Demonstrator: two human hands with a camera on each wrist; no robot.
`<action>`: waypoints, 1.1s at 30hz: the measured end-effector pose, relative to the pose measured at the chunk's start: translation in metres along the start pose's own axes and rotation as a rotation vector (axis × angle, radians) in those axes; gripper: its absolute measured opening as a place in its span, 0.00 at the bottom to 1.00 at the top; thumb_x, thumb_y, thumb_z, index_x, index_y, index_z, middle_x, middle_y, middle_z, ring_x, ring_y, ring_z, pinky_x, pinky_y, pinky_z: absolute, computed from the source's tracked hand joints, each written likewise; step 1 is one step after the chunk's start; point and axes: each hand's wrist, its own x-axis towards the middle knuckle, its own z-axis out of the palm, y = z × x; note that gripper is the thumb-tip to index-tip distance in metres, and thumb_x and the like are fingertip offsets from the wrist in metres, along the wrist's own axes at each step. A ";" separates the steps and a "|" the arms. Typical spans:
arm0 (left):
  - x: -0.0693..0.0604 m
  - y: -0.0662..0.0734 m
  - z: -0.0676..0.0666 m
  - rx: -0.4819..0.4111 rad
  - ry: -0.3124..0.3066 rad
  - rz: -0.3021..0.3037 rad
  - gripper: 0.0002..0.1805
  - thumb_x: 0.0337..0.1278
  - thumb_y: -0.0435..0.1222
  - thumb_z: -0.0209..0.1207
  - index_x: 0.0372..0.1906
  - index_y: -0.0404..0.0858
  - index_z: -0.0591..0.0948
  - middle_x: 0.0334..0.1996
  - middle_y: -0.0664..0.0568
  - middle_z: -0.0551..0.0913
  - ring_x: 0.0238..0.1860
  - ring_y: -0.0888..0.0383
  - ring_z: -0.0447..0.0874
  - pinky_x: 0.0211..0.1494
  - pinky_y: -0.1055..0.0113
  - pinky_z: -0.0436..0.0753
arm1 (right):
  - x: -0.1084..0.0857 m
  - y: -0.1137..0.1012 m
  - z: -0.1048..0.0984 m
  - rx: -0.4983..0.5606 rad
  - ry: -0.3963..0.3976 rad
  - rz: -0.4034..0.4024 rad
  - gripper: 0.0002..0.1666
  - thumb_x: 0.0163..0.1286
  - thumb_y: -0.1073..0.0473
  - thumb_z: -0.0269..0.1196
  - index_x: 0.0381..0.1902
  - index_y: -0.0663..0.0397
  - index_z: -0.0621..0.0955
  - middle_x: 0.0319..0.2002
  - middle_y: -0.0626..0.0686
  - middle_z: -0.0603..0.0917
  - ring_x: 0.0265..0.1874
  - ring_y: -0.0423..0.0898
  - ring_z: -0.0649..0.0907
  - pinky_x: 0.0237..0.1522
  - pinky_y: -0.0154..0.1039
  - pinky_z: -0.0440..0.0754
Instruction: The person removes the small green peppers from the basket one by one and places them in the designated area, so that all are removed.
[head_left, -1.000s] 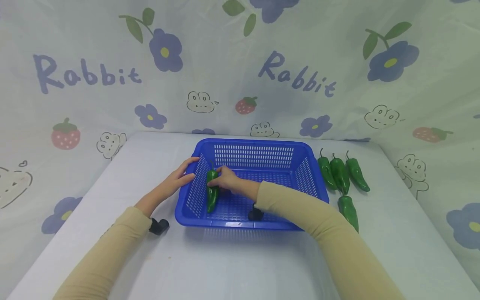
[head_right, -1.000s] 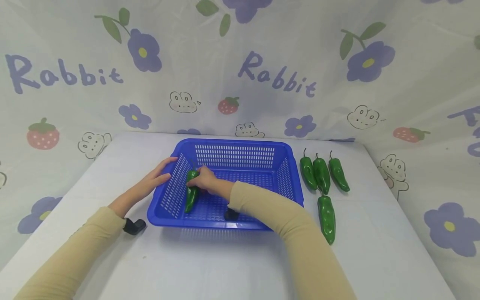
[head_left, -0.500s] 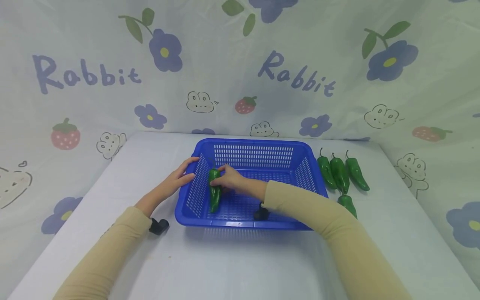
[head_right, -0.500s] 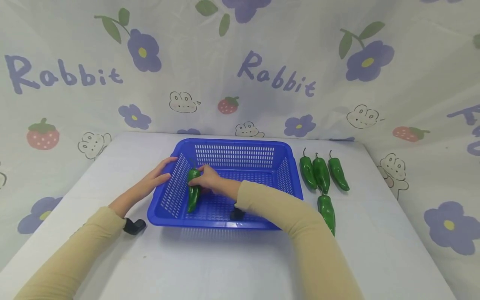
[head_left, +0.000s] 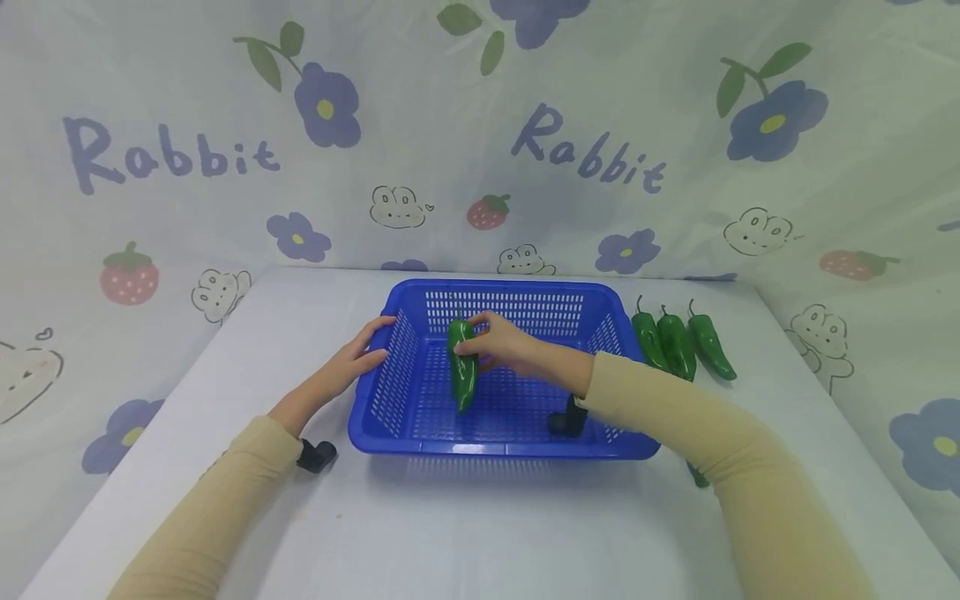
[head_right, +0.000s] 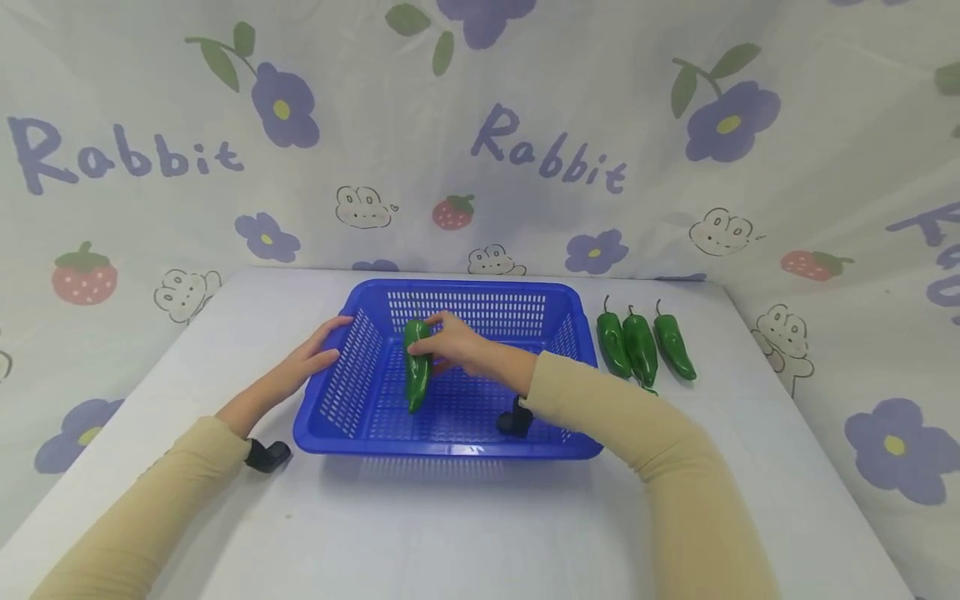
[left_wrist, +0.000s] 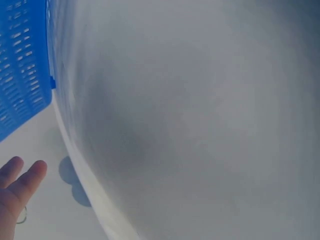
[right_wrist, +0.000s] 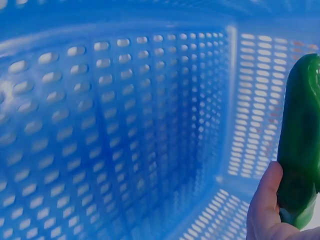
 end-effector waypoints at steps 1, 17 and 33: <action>0.000 0.000 0.000 -0.002 0.001 0.003 0.30 0.66 0.39 0.42 0.70 0.41 0.49 0.71 0.38 0.40 0.69 0.34 0.40 0.63 0.33 0.49 | -0.003 -0.002 -0.004 0.004 0.004 -0.008 0.38 0.57 0.67 0.63 0.63 0.59 0.60 0.52 0.64 0.71 0.45 0.57 0.80 0.41 0.46 0.83; -0.003 0.000 0.001 -0.019 0.005 -0.015 0.30 0.66 0.38 0.42 0.70 0.42 0.48 0.72 0.38 0.39 0.69 0.34 0.40 0.63 0.33 0.49 | -0.055 -0.027 -0.067 0.072 0.053 -0.118 0.38 0.63 0.64 0.59 0.67 0.56 0.55 0.57 0.64 0.68 0.48 0.54 0.79 0.48 0.49 0.80; -0.003 0.002 0.000 -0.011 0.008 -0.005 0.30 0.66 0.39 0.42 0.70 0.42 0.48 0.72 0.38 0.39 0.70 0.35 0.38 0.64 0.33 0.47 | -0.128 -0.027 -0.128 0.302 0.078 -0.309 0.29 0.65 0.67 0.54 0.60 0.54 0.57 0.42 0.50 0.75 0.37 0.40 0.80 0.38 0.35 0.81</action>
